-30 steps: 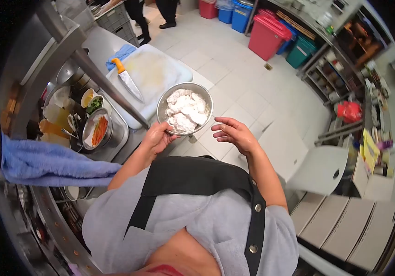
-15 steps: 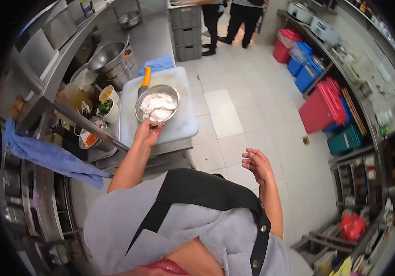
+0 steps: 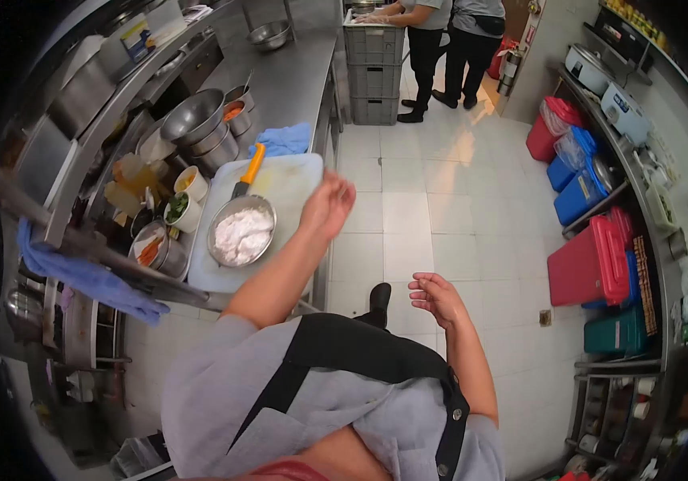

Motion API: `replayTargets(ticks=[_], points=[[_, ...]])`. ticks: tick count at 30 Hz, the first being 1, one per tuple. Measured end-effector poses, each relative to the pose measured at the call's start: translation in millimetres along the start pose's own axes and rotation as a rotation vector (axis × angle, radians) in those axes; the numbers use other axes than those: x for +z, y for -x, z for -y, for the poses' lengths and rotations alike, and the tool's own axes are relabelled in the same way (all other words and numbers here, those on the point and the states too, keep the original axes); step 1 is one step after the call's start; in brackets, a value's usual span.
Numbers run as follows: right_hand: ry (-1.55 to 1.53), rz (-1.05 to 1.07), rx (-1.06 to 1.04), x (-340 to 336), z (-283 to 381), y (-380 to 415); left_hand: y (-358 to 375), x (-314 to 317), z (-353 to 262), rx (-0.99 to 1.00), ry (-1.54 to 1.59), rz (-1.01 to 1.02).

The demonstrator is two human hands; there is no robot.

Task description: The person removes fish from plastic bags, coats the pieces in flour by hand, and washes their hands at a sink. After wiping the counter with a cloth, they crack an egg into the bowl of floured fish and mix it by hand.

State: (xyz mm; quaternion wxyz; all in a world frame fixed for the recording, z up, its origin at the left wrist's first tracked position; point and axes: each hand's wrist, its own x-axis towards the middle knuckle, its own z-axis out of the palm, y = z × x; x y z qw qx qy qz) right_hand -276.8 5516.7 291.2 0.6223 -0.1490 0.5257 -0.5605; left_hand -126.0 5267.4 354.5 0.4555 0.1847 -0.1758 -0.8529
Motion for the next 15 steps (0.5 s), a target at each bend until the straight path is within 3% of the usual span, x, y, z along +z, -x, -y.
replayTargets(ticks=[3,6,10,13,15], points=[[0.019,-0.032,-0.038,-19.4,34.8,-35.9,-147.3,13.2,-14.0,0.178,0.371,-0.153],[0.039,-0.048,-0.017,-51.0,61.7,-71.3,-267.4,1.7,-63.9,0.322,0.495,-0.125],[-0.043,-0.153,0.048,-80.5,96.8,-95.8,-328.3,-17.9,-139.8,0.420,0.610,-0.161],[-0.025,-0.236,0.064,-100.9,117.5,-128.6,-349.7,-60.0,-163.9,0.620,0.576,0.038],[-0.011,-0.278,0.085,-114.2,126.0,-153.0,-364.3,-135.2,-150.3,0.664,0.396,-0.283]])
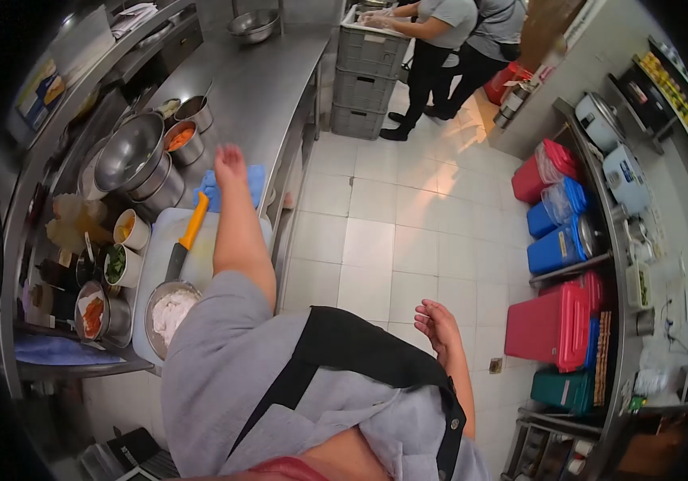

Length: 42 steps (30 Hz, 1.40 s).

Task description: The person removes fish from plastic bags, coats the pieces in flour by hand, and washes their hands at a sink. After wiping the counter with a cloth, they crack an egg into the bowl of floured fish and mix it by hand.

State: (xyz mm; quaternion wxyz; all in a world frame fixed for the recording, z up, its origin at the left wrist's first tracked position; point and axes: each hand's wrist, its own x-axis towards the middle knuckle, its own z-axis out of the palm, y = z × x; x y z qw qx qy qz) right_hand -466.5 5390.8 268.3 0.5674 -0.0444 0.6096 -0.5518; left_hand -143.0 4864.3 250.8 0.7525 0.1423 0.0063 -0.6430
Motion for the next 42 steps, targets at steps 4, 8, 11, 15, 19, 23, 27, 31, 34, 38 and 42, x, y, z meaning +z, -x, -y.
replayTargets(ticks=[4,8,11,15,19,23,27,31,34,38,42], points=[[0.078,0.036,0.062,8.7,25.3,-57.1,-12.6,-44.0,12.2,0.090,-0.253,-0.054],[0.213,0.168,0.082,28.5,62.3,-121.6,-3.5,8.0,2.7,0.667,-1.311,-0.133],[0.329,0.280,0.033,54.6,95.5,-169.9,43.2,22.8,-0.6,0.676,-2.145,-0.340],[0.485,0.570,-0.065,124.2,154.1,-212.2,63.2,11.1,12.1,0.336,-2.486,-0.713],[0.653,0.957,-0.136,192.8,219.9,-238.5,79.4,34.8,20.9,0.072,-2.520,-0.730],[0.738,1.225,-0.156,244.1,261.7,-256.5,98.8,35.5,29.7,0.143,-2.588,-0.667],[0.786,1.358,-0.090,290.6,260.4,-278.2,84.8,21.3,38.5,0.305,-2.590,-0.746],[0.811,1.539,-0.108,334.4,238.3,-264.1,55.8,19.0,45.9,0.334,-2.545,-0.598],[0.827,1.607,-0.188,377.2,235.9,-237.7,49.4,38.4,49.4,0.310,-2.265,-0.439],[0.730,1.687,-0.174,428.1,222.5,-218.6,101.5,45.9,47.0,0.735,-1.671,-0.150],[0.414,1.722,0.333,477.3,172.1,-245.9,212.1,52.0,18.9,0.427,-1.328,-0.005]])
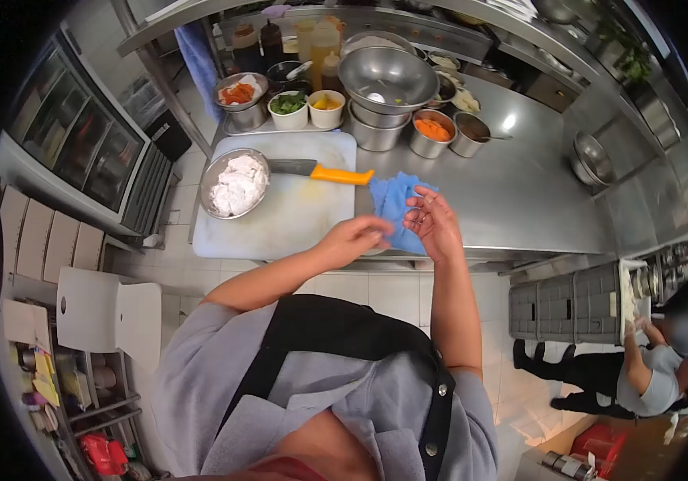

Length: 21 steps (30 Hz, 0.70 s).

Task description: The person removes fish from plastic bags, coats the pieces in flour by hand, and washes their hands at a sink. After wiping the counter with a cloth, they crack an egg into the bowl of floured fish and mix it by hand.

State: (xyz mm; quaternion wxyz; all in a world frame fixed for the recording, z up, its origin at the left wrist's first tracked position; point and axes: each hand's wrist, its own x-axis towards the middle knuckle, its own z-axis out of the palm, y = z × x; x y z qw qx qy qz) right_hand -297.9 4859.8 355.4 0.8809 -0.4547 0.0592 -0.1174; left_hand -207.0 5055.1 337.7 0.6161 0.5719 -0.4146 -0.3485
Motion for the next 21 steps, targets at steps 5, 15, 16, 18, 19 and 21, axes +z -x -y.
replayTargets(ticks=[5,15,16,18,19,21], points=[[-0.140,-0.371,0.191,-68.1,-57.1,-47.7,86.8,-70.9,5.5,-0.302,0.376,-0.363],[2.173,-0.462,-0.108,-23.3,-87.7,-52.6,135.4,-119.9,-16.5,-0.321,0.733,-0.936],[2.120,-0.454,-0.062,-24.8,-87.4,-60.9,133.8,-120.5,-18.8,-0.333,0.772,-0.945],[2.062,-0.476,-0.013,-31.0,-87.6,-65.9,136.2,-122.2,-10.0,-0.326,0.841,-0.891],[2.068,-0.495,-0.023,-34.2,-86.8,-70.2,135.1,-124.0,-1.3,-0.322,0.878,-0.845],[2.050,-0.546,0.006,-41.4,-86.4,-83.6,134.1,-136.8,22.4,-0.235,0.898,-0.848]])
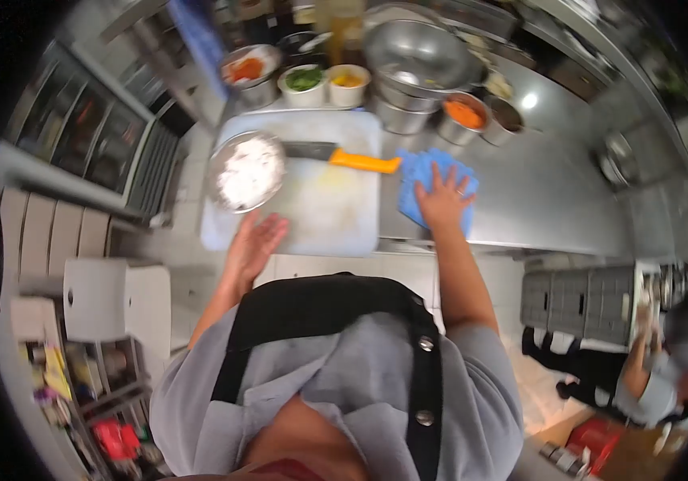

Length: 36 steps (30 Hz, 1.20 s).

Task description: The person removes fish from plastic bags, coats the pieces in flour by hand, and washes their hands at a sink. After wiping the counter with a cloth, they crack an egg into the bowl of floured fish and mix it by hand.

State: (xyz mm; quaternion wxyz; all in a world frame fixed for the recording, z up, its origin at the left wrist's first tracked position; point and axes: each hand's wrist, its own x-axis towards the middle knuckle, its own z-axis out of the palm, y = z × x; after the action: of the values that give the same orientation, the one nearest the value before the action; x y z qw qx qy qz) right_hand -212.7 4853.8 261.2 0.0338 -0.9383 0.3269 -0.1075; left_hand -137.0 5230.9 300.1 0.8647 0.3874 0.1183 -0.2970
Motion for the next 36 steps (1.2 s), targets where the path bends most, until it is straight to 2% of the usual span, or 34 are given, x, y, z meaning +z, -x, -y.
replayTargets(ticks=[4,8,10,13,16,21,24,28,30,31,32,34,35,36], points=[[0.002,0.013,0.088,3.6,23.1,-15.2,-17.1,7.3,-4.5,0.155,0.056,-0.079],[-0.093,0.027,-0.225,9.7,34.8,10.1,-43.6,8.6,-12.0,0.235,0.135,-0.073],[-0.196,0.172,-0.359,-18.3,29.1,21.6,-59.5,-1.8,-16.7,0.263,0.207,-0.044],[-0.928,0.097,-0.485,-0.5,-14.4,7.6,-52.7,7.0,-17.8,0.256,0.162,-0.058],[-1.145,-0.181,-0.394,-24.1,-72.6,10.2,-10.1,83.8,-5.4,0.282,0.027,-0.002],[-1.445,-0.111,0.007,-22.4,-174.7,23.8,-1.4,177.5,45.6,0.139,-0.124,0.191],[-1.510,-0.085,0.126,-14.7,-216.2,39.4,-25.7,221.8,97.2,-0.069,-0.159,0.358],[-1.492,0.013,0.155,-23.6,-243.7,55.5,-61.5,269.3,175.3,-0.350,-0.231,0.515],[-1.577,-0.037,0.156,-30.5,-247.9,58.7,-84.2,282.7,210.6,-0.529,-0.228,0.529],[-1.615,-0.043,0.159,-37.4,-250.5,60.9,-91.4,288.7,228.3,-0.568,-0.231,0.493],[-1.652,-0.051,0.162,-43.3,-254.4,61.1,-99.4,291.7,242.3,-0.614,-0.261,0.546],[-1.647,-0.069,0.197,-50.8,-266.0,56.7,-95.7,304.5,264.9,-0.517,-0.404,0.659],[-1.638,-0.095,0.228,-58.6,-269.0,55.2,-97.9,305.1,266.1,-0.551,-0.503,0.707],[-1.631,-0.123,0.260,-63.1,-271.6,54.0,-93.3,306.5,264.1,-0.452,-0.660,0.655]])
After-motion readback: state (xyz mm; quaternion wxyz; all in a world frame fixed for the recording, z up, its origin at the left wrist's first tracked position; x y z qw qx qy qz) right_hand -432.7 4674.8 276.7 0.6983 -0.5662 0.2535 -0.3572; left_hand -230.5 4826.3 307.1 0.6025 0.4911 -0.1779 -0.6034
